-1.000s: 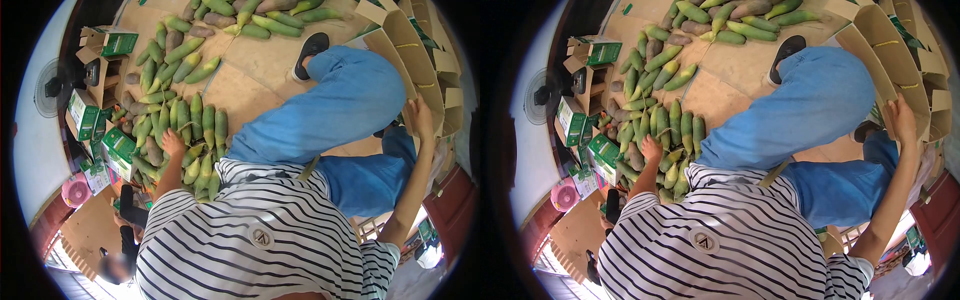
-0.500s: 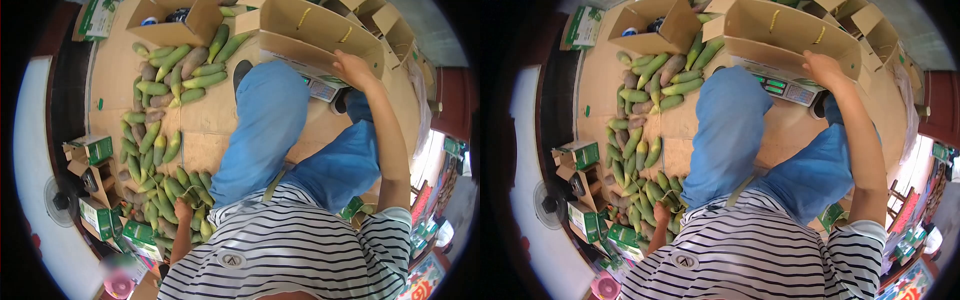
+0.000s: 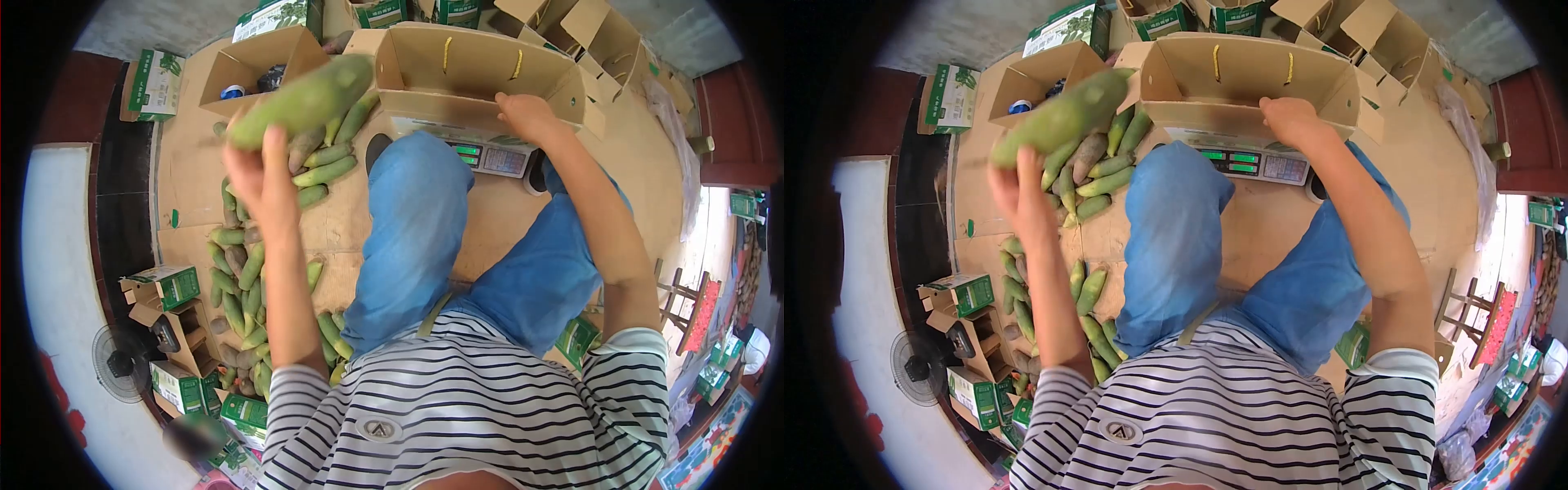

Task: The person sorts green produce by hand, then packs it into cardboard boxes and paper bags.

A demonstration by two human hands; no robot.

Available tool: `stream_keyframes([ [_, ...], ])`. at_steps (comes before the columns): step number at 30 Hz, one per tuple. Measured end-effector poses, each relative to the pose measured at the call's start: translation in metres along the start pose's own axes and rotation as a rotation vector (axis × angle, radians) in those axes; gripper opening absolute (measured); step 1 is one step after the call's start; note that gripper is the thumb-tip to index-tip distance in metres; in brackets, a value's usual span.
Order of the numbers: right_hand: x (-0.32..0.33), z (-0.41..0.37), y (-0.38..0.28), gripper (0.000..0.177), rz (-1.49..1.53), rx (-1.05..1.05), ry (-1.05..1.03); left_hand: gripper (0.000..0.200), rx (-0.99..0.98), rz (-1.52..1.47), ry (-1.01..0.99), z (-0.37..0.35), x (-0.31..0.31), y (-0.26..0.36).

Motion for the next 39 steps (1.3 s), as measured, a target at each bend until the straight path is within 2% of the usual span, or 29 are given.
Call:
stream_keyframes([
  [4,0.001,0.0,0.001,0.018,-0.005,0.036,0.061,0.037,0.017,-0.251,-0.128,0.019,-0.109,-0.03],
  [5,0.001,0.0,0.001,0.017,-0.008,0.028,0.057,0.036,-0.003,-0.219,-0.222,0.016,-0.133,-0.048],
  [6,0.001,-0.001,0.0,0.017,-0.009,0.021,0.051,0.034,0.11,-0.219,-0.286,0.007,-0.152,-0.072],
  [7,0.0,-0.001,-0.001,0.018,-0.022,0.03,0.052,0.03,0.151,-0.045,-0.355,0.0,-0.155,-0.089],
  [8,0.0,0.0,0.0,0.018,-0.033,0.041,0.054,0.028,0.143,0.005,-0.314,-0.006,-0.147,-0.101],
  [10,0.003,-0.002,-0.001,0.018,-0.049,0.039,0.054,0.024,0.137,0.029,-0.252,-0.022,-0.115,-0.123],
  [12,0.006,-0.005,-0.004,0.019,-0.042,0.068,0.035,0.02,0.09,0.193,-0.274,-0.053,-0.064,-0.146],
  [13,0.003,-0.005,-0.005,0.019,-0.027,0.11,0.019,0.018,0.221,0.198,-0.292,-0.081,-0.033,-0.175],
  [14,0.005,-0.007,-0.009,0.02,0.06,0.097,0.057,0.019,0.262,0.333,-0.313,-0.11,0.0,-0.185],
  [15,-0.002,-0.002,-0.013,0.023,0.006,0.199,0.045,0.024,0.348,0.475,-0.371,-0.142,0.032,-0.192],
  [17,0.001,-0.004,-0.025,0.026,-0.009,0.164,-0.002,0.032,0.496,0.74,-0.675,-0.232,0.101,-0.224],
  [18,0.003,-0.005,-0.027,0.027,-0.007,0.167,-0.01,0.037,0.542,0.815,-0.755,-0.279,0.137,-0.226],
  [20,0.005,-0.004,-0.024,0.03,-0.009,0.159,-0.019,0.039,0.756,1.008,-0.908,-0.358,0.205,-0.216],
  [21,0.001,0.001,-0.016,0.031,0.023,0.178,-0.009,0.041,0.966,1.077,-0.941,-0.392,0.239,-0.209],
  [22,-0.005,0.008,-0.005,0.032,0.055,0.195,-0.001,0.044,1.075,1.115,-0.947,-0.399,0.252,-0.18],
  [24,-0.008,0.01,-0.008,0.035,0.095,0.193,-0.014,0.043,1.375,1.217,-0.898,-0.453,0.312,-0.162],
  [27,0.0,0.003,-0.017,0.039,0.094,0.139,-0.047,0.046,1.509,1.139,-0.91,-0.522,0.372,-0.163],
  [30,-0.005,0.008,-0.011,0.041,0.078,0.087,-0.052,0.054,1.43,1.025,-0.852,-0.548,0.383,-0.175],
  [31,-0.009,0.01,-0.007,0.042,0.085,0.065,-0.059,0.061,1.496,0.977,-0.775,-0.545,0.374,-0.175],
  [35,-0.012,0.015,0.002,0.042,0.04,0.102,0.015,0.06,1.518,1.115,-0.457,-0.522,0.347,-0.157],
  [38,-0.015,0.017,0.006,0.044,0.05,0.115,0.012,0.058,1.421,1.372,-0.174,-0.523,0.36,-0.146],
  [39,-0.014,0.017,0.005,0.044,0.061,0.116,0.0,0.061,1.354,1.393,-0.156,-0.519,0.365,-0.144],
])
Point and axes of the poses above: each hand's wrist, its own z-axis towards the middle knuckle, its own x-axis out of the back of the hand, y = z × x, the point moved 8 cm from there along z, towards the middle knuckle, and after that the axes turned 10 degrees about -x, right-handed, at the moved point
